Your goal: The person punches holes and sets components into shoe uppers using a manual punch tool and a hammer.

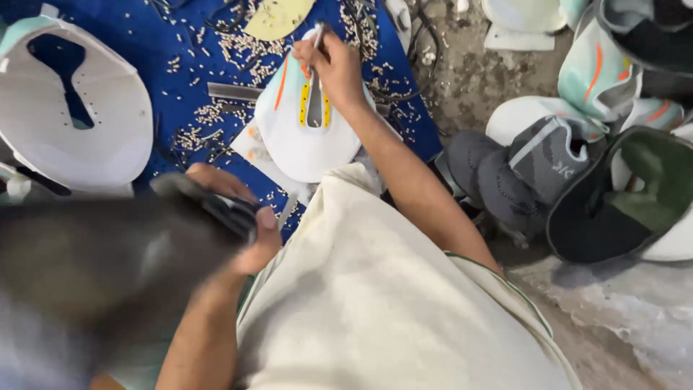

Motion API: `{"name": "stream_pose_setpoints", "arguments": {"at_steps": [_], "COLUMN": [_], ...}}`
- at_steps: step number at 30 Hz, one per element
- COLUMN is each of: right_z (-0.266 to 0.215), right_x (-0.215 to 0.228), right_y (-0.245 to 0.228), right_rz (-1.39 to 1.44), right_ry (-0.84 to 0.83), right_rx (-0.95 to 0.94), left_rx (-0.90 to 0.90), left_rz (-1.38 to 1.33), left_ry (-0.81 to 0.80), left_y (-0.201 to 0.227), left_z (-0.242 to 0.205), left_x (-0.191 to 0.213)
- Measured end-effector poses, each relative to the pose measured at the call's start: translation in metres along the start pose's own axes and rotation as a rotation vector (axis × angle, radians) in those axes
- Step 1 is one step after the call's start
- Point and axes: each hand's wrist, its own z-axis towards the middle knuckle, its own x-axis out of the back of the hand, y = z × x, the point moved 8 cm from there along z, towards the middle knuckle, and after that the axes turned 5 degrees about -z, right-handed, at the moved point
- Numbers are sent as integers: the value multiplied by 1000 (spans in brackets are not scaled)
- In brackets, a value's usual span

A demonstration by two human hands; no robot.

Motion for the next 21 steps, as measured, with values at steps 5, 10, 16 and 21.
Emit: {"name": "stream_pose_setpoints", "arguments": {"at_steps": [5,10,16,21], "right_z": [-42,15,21,-7], "right_x": [-10,7,-6,-9], "right_y": [-54,8,-3,-28], "right_rz": [-415,59,-69,-267], "right_ry": [16,88,12,34], "right_rx": [429,108,14,280], "left_rx": [-12,162,-115,-375], "left_rz": [370,290,2,-363], "left_ry": [-127,-77,54,-7], "left_y": [-92,-60,55,51], "left_z": [-6,-10,7,30], "left_x": [-42,-17,29,4]}}
